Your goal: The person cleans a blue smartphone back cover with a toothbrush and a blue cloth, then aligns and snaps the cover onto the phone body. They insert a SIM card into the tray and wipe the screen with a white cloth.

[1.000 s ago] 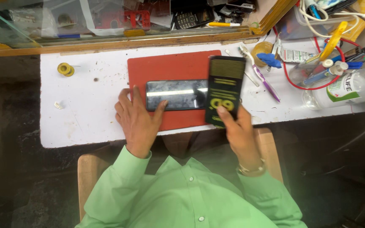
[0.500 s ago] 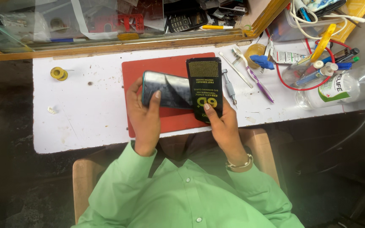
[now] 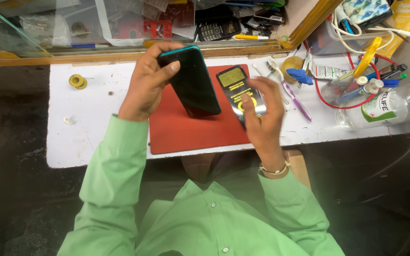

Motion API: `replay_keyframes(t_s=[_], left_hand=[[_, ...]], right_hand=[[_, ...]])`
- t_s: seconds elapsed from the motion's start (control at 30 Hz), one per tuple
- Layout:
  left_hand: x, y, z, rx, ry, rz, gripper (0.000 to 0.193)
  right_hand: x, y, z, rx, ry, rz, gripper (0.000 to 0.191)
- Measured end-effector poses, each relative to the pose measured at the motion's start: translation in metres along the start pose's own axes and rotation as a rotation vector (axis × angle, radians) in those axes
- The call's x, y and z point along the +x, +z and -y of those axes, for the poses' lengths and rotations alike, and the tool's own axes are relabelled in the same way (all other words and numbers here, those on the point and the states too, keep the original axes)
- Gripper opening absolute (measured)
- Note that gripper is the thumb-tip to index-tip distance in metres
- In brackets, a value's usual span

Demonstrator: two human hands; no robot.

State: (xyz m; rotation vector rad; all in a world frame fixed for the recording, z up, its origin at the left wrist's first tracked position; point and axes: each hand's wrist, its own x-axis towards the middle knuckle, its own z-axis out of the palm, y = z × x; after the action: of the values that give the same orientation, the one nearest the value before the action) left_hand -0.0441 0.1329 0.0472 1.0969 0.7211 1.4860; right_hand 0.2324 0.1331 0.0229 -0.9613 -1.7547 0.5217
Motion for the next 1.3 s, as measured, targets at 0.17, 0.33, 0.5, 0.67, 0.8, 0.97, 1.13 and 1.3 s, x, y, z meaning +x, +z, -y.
replay_keyframes(t_s=[0.17, 0.33, 0.5, 0.67, 0.8, 0.97, 1.13, 1.3], left_hand=[[0.022, -0.010, 0.007, -0.103, -0.091, 0.181, 0.033], [0.029, -0.012, 0.009, -0.119, -0.094, 0.218, 0.034], [0.038, -0.002, 0.014, -0.109, -0.072, 0.212, 0.035], [0.042, 0.010, 0.018, -0.131, 0.029, 0.198, 0.038], [0.035, 0.002, 0.017, -0.126, 0.022, 0.090, 0.036], [0.029, -0.014, 0.017, -0.043, -0.082, 0.019, 0.030], [0.029, -0.017, 0.016, -0.010, -0.066, -0.074, 0.027], [0.028, -0.016, 0.014, -0.001, -0.064, -0.092, 0.026]], right_hand=[[0.026, 0.046, -0.009, 0.997, 0.387, 0.508, 0.059], [0.024, 0.067, -0.023, 1.246, 0.610, 0.660, 0.068], [0.019, 0.073, -0.032, 1.401, 0.588, 0.710, 0.078], [0.020, 0.075, -0.035, 1.505, 0.574, 0.547, 0.079], [0.021, 0.067, -0.033, 1.431, 0.460, 0.395, 0.077], [0.025, 0.062, -0.029, 1.423, 0.436, 0.400, 0.079], [0.025, 0.061, -0.026, 1.431, 0.443, 0.435, 0.081], [0.025, 0.060, -0.026, 1.414, 0.420, 0.430, 0.081]])
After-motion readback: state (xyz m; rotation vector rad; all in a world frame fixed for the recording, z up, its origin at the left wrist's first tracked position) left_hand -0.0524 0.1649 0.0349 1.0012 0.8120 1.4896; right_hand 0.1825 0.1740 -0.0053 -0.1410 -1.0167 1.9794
